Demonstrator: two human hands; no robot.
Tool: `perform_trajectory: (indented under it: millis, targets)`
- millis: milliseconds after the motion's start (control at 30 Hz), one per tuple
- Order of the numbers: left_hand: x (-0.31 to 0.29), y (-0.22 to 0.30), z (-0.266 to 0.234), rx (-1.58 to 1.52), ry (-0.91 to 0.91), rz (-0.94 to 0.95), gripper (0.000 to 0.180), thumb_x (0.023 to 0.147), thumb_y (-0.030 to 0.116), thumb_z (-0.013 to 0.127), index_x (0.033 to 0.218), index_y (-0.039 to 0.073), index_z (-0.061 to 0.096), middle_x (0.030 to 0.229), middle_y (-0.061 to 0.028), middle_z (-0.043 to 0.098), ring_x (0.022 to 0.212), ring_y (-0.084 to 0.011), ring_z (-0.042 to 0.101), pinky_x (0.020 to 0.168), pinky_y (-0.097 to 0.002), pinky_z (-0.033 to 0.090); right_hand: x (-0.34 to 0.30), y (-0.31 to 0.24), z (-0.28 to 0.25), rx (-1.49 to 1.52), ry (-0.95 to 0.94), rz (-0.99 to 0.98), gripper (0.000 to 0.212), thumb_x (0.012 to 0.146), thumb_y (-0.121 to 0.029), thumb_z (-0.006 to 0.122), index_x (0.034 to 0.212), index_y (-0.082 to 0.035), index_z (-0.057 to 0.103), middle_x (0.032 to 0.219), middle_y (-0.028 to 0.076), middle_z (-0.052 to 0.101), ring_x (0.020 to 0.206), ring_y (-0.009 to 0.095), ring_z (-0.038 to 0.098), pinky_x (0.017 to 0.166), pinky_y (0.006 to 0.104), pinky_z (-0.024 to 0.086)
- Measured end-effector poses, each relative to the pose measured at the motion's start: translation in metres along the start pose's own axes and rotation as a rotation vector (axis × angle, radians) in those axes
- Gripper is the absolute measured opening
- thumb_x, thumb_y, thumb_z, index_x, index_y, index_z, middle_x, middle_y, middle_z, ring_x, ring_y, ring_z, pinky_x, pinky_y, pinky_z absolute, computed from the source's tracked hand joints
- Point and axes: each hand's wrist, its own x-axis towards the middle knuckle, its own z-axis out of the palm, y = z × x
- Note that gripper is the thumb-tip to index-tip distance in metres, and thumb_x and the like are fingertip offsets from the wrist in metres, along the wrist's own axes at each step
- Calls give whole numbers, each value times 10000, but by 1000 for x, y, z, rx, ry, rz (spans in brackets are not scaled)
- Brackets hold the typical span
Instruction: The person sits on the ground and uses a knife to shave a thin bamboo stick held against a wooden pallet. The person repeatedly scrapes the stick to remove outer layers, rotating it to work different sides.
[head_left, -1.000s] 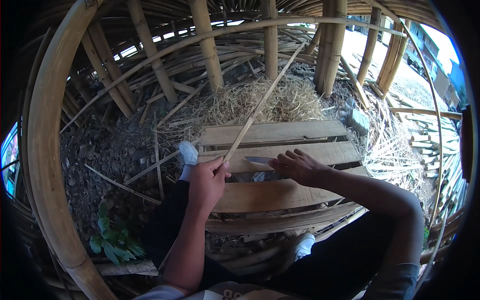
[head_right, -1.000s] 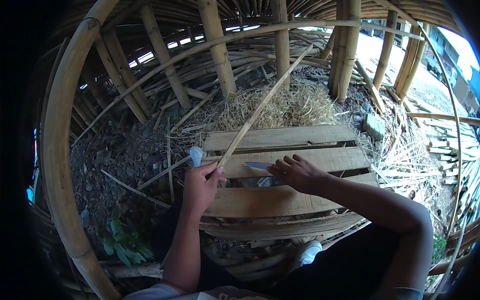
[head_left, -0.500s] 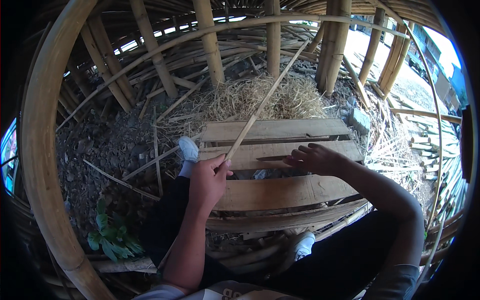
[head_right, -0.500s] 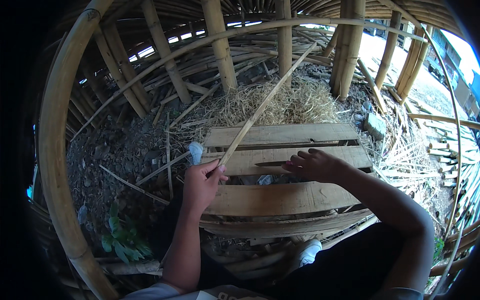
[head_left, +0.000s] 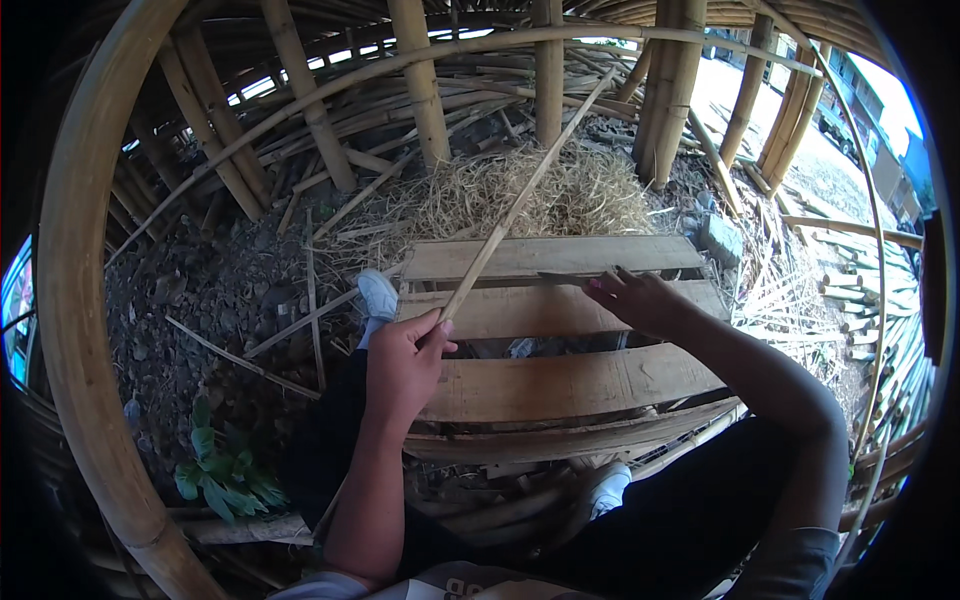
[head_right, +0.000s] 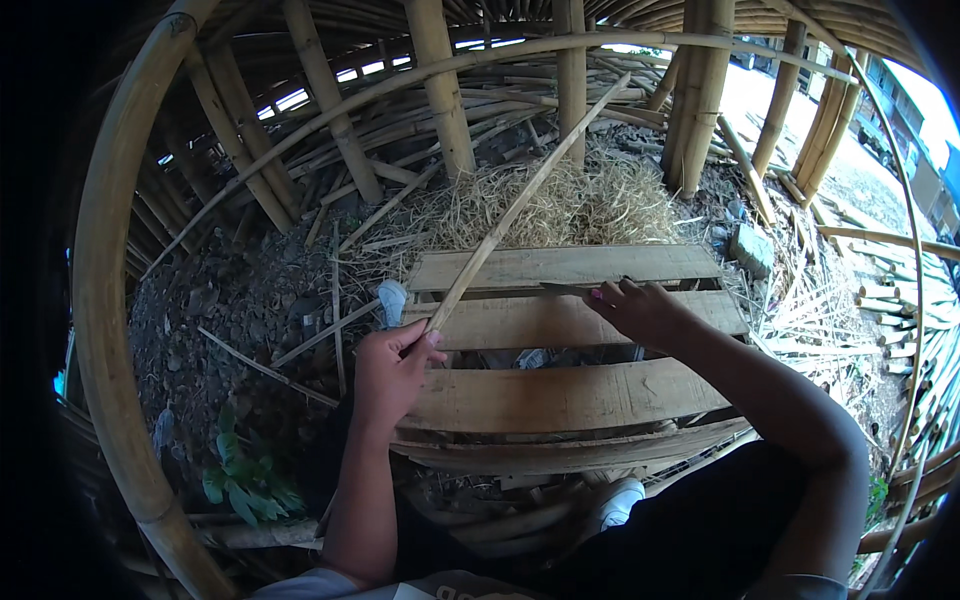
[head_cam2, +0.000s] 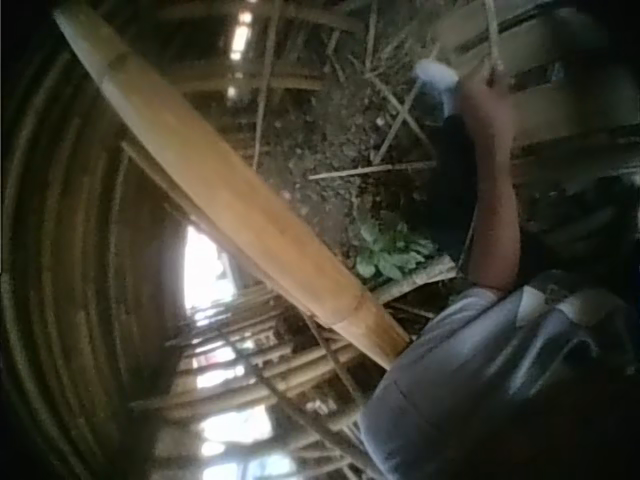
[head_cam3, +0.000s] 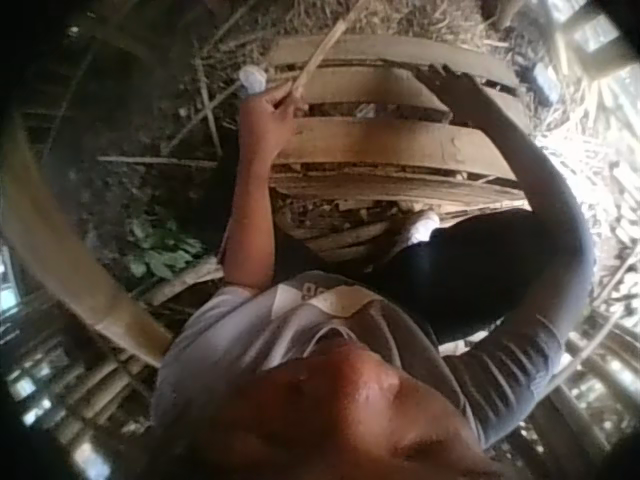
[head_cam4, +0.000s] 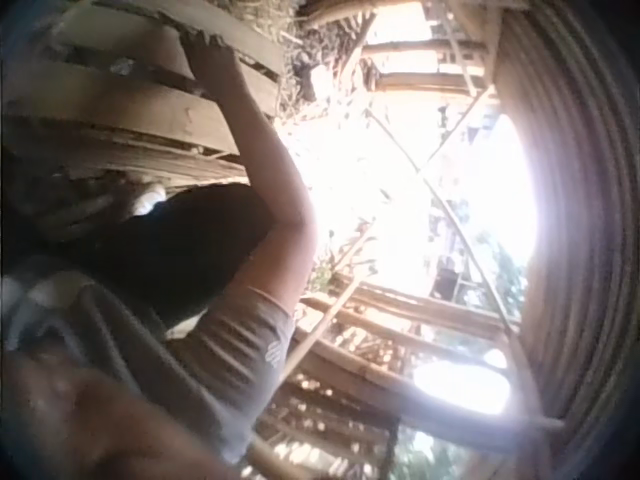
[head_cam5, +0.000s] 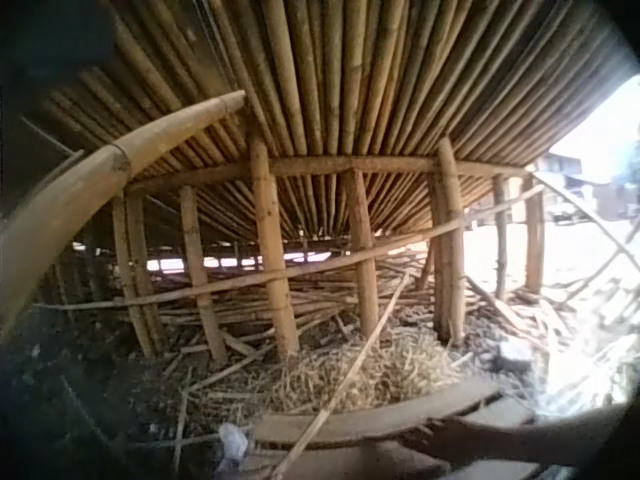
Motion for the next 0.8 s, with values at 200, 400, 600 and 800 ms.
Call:
perform_trajectory:
  millis: [200, 400, 600, 800]
  targets:
    - [-2, -6, -6, -20, 20, 17, 271, 1021, 127, 664, 1263, 20, 723, 924, -57, 773, 796, -94, 749, 562, -236, 513, 41, -19, -13, 118, -22, -203, 589, 912, -189, 661, 1479, -120, 519, 1139, 74, 584, 993, 180, 671, 719, 278, 616]
    - [-5, -6, -13, -6, 15, -12, 291, 1029, 159, 662, 1283, 28, 716, 975, -71, 786, 813, -99, 754, 562, -238, 514, 39, -4, 6, -65, -7, 45, 533, 965, -182, 606, 1482, -99, 508, 1062, 38, 577, 918, 137, 660, 637, 260, 575]
    - [-8, -7, -12, -54, 16, -16, 274, 1024, 160, 672, 1259, 31, 731, 976, -68, 787, 816, -99, 757, 553, -229, 506, 35, 8, 19, -91, 69, -52, 500, 957, -183, 623, 1442, -93, 541, 1028, 31, 570, 856, 134, 653, 622, 272, 554]
    - [-9, -9, -10, -37, -14, -13, 272, 1026, 167, 669, 1263, 50, 735, 967, -51, 788, 819, -92, 758, 545, -222, 499, 26, 14, 44, -104, -67, 266, 452, 969, -169, 600, 1406, -67, 547, 1022, 64, 578, 842, 170, 666, 631, 302, 565]
